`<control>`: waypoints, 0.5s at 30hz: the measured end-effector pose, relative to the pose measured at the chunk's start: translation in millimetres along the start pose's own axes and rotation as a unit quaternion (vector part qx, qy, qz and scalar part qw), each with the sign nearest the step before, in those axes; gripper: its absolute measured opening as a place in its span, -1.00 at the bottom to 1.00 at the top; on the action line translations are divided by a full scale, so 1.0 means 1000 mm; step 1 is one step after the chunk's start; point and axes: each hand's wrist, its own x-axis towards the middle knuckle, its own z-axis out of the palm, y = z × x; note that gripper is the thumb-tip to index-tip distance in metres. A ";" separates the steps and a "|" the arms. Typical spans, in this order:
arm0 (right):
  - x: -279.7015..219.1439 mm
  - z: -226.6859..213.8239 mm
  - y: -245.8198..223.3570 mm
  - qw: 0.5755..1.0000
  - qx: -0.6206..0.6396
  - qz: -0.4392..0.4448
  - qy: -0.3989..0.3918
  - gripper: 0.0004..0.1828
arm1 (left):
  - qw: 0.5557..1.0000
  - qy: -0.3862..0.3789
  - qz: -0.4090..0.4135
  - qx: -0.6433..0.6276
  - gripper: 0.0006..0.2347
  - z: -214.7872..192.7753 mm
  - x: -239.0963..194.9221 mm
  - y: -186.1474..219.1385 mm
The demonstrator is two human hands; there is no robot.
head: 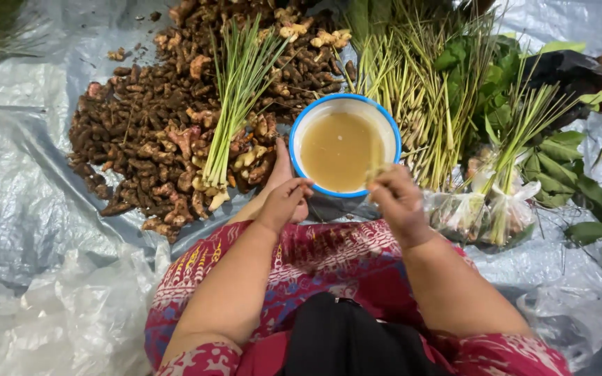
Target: The person sits on a plastic sheet and cleans long green stalks by rubbing them with a cloth. They repeatedly dip the cloth into a bowl of liquid and wipe the stalks, placing the cleaned items into a pile.
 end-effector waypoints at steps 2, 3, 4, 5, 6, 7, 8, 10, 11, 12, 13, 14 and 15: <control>-0.012 0.024 0.005 0.974 -0.158 -0.156 -0.041 -0.93 | 0.989 -0.009 0.033 -0.141 -0.78 0.010 -0.023 0.022; -0.013 0.033 0.003 0.974 -0.157 -0.158 -0.043 -0.93 | 0.989 -0.007 0.034 -0.141 -0.78 0.010 -0.042 0.045; -0.014 0.041 0.001 0.957 -0.201 -0.190 -0.083 -0.93 | 0.982 -0.021 0.051 -0.182 -0.77 0.011 -0.062 0.067; -0.016 0.049 0.000 0.936 -0.245 -0.223 -0.121 -0.90 | 0.972 -0.035 0.067 -0.224 -0.74 0.011 -0.082 0.089; -0.021 0.054 0.007 0.936 -0.244 -0.222 -0.126 -0.90 | 0.971 -0.031 0.067 -0.226 -0.74 0.011 -0.083 0.087; -0.027 0.059 0.014 0.912 -0.320 -0.225 -0.126 -0.88 | 0.972 -0.019 0.086 -0.217 -0.77 0.011 -0.084 0.086; -0.032 0.064 0.021 0.883 -0.393 -0.226 -0.125 -0.84 | 0.973 -0.007 0.104 -0.208 -0.79 0.011 -0.085 0.084; -0.034 0.078 0.015 0.889 -0.378 -0.208 -0.154 -0.86 | 0.972 0.016 0.100 -0.214 -0.82 0.007 -0.082 0.063; -0.033 0.085 0.012 0.894 -0.364 -0.190 -0.177 -0.86 | 0.971 0.034 0.097 -0.217 -0.83 0.005 -0.079 0.053; -0.029 0.086 0.005 0.894 -0.364 -0.191 -0.180 -0.86 | 0.970 0.037 0.097 -0.218 -0.83 -0.004 -0.077 0.052; -0.024 0.087 -0.001 0.933 -0.290 -0.101 -0.187 -0.81 | 0.973 0.044 0.093 -0.205 -0.85 -0.012 -0.075 0.050; -0.021 0.086 -0.008 0.958 -0.213 -0.008 -0.191 -0.75 | 0.976 0.052 0.089 -0.193 -0.86 -0.019 -0.074 0.047; -0.019 0.087 -0.033 0.957 -0.214 -0.007 -0.195 -0.75 | 0.975 0.054 0.089 -0.196 -0.86 -0.022 -0.070 0.037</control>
